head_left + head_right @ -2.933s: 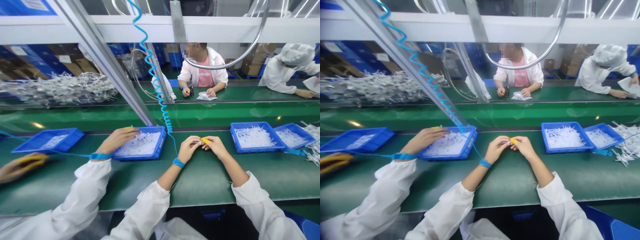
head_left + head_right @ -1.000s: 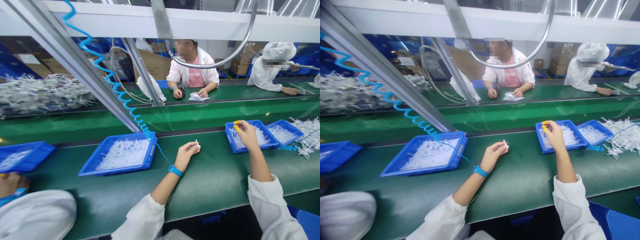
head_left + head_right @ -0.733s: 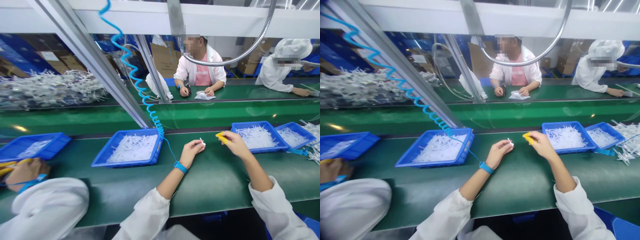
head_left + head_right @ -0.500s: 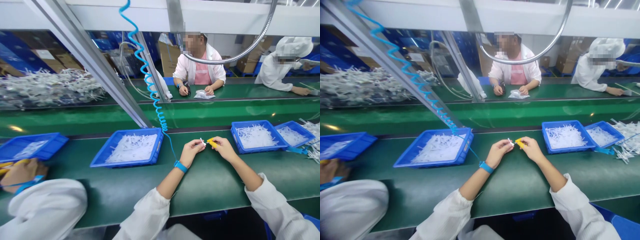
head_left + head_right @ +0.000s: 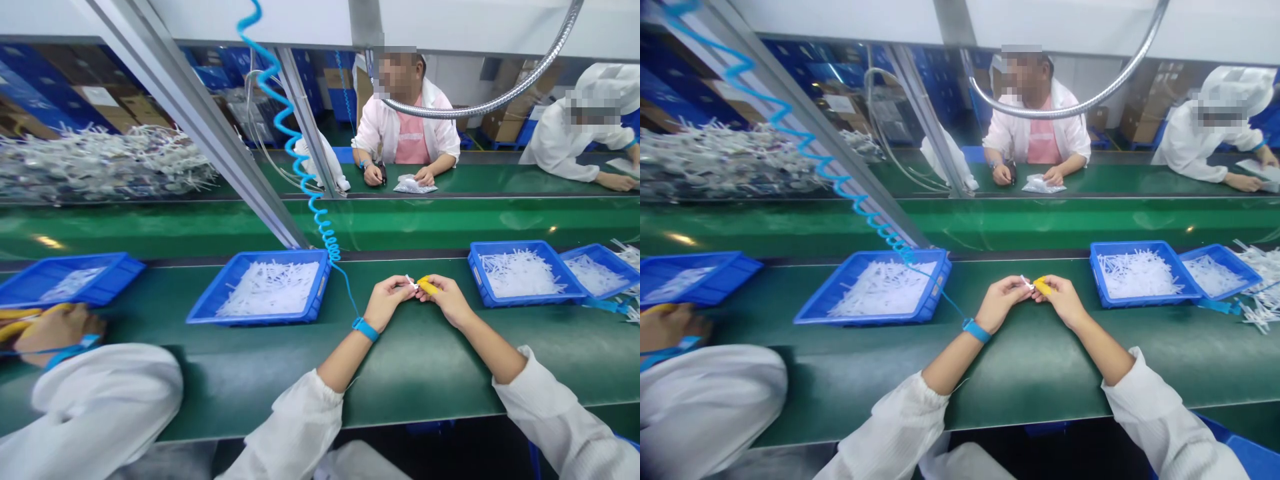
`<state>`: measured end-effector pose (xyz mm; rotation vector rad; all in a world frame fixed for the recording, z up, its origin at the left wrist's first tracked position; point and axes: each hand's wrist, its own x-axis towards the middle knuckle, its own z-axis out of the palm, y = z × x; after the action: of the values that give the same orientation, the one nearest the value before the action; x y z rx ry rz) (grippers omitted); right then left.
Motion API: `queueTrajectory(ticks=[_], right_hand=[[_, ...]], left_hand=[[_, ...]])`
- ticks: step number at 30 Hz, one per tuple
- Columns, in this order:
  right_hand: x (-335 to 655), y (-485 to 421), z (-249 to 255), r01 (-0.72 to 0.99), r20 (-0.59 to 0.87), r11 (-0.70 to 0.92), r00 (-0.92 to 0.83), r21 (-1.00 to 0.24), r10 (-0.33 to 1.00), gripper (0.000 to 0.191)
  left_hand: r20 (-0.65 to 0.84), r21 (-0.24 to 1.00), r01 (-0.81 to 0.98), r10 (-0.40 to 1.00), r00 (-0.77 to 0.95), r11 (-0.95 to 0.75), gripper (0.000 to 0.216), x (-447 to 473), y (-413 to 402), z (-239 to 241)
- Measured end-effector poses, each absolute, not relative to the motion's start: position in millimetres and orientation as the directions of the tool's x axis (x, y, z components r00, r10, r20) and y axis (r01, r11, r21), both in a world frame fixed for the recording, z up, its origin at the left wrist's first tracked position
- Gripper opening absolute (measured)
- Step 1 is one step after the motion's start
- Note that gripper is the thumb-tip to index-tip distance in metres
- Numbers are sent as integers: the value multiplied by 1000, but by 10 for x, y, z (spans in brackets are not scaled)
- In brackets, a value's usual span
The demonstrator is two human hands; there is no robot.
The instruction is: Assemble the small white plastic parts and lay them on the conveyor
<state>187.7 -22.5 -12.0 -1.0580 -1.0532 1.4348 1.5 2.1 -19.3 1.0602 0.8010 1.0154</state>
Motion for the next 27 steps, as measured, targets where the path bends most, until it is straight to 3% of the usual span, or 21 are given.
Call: queueTrajectory(ticks=[14, 27], right_hand=[[1892, -234, -99, -121, -17, -33, -133, -992, 991, 35], [1916, -235, -134, -132, -43, -60, -130, -989, 991, 35]], left_hand=[[11, 988, -151, 948, 318, 39, 35, 7, 20, -203], [36, 993, -116, 949, 312, 1, 28, 17, -12, -200]])
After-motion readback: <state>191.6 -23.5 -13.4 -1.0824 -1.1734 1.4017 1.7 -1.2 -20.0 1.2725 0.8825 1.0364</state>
